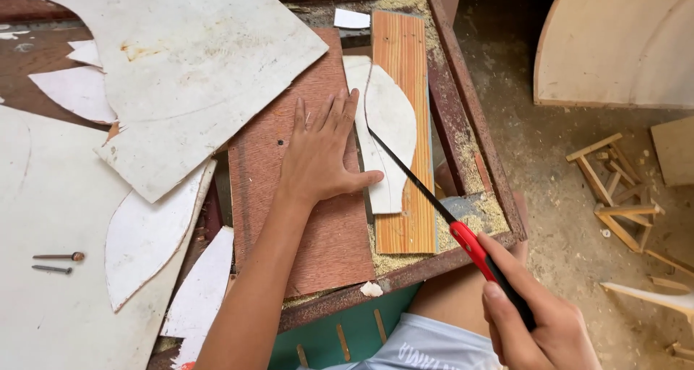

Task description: Using a hand saw to cut a curved shape out of a thin sheet of material on a workbench.

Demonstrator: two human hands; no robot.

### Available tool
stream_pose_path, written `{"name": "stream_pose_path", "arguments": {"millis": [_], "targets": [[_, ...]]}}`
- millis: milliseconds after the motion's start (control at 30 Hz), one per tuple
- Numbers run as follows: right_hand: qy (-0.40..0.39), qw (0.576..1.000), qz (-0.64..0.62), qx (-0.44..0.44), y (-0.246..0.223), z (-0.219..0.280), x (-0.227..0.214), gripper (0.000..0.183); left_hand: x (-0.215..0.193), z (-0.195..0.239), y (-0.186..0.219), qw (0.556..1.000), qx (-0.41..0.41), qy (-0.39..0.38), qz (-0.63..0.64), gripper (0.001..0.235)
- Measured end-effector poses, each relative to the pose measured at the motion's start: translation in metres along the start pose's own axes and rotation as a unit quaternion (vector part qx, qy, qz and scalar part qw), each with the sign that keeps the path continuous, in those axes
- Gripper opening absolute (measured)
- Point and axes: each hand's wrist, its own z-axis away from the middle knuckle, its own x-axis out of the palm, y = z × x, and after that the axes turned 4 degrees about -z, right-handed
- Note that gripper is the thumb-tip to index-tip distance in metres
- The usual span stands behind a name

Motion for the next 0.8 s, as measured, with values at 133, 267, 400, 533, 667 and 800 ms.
{"name": "stream_pose_path", "arguments": {"millis": [133,267,400,533,667,800], "targets": [[0.002,0.997,-0.065,0.052,0.013,-0.002,-0.007,0.056,-0.009,0.001,0.004,0.999,-0.022,-0.009,0.048,0.112],[0.05,0.991,-0.109,0.066,0.018,-0.001,-0.017,0.053,-0.008,0.001,0.007,0.999,-0.029,0.0,0.032,0.103],[-0.03,0.998,-0.051,-0.005,0.057,-0.014,-0.03,0.054,-0.012,0.002,0.009,0.992,-0.052,0.035,0.114,0.077],[-0.055,0.992,-0.032,-0.106,0.052,-0.018,-0.024,0.054,-0.006,0.003,0.012,0.991,-0.008,0.088,0.102,0.051],[-0.039,0.995,-0.084,-0.035,0.045,-0.017,-0.013,0.054,-0.007,0.007,0.015,0.994,0.013,0.07,0.082,0.07],[-0.048,0.992,-0.108,-0.047,0.039,-0.017,-0.012,0.053,-0.009,0.008,0.017,1.0,-0.002,-0.016,0.003,0.111]]}}
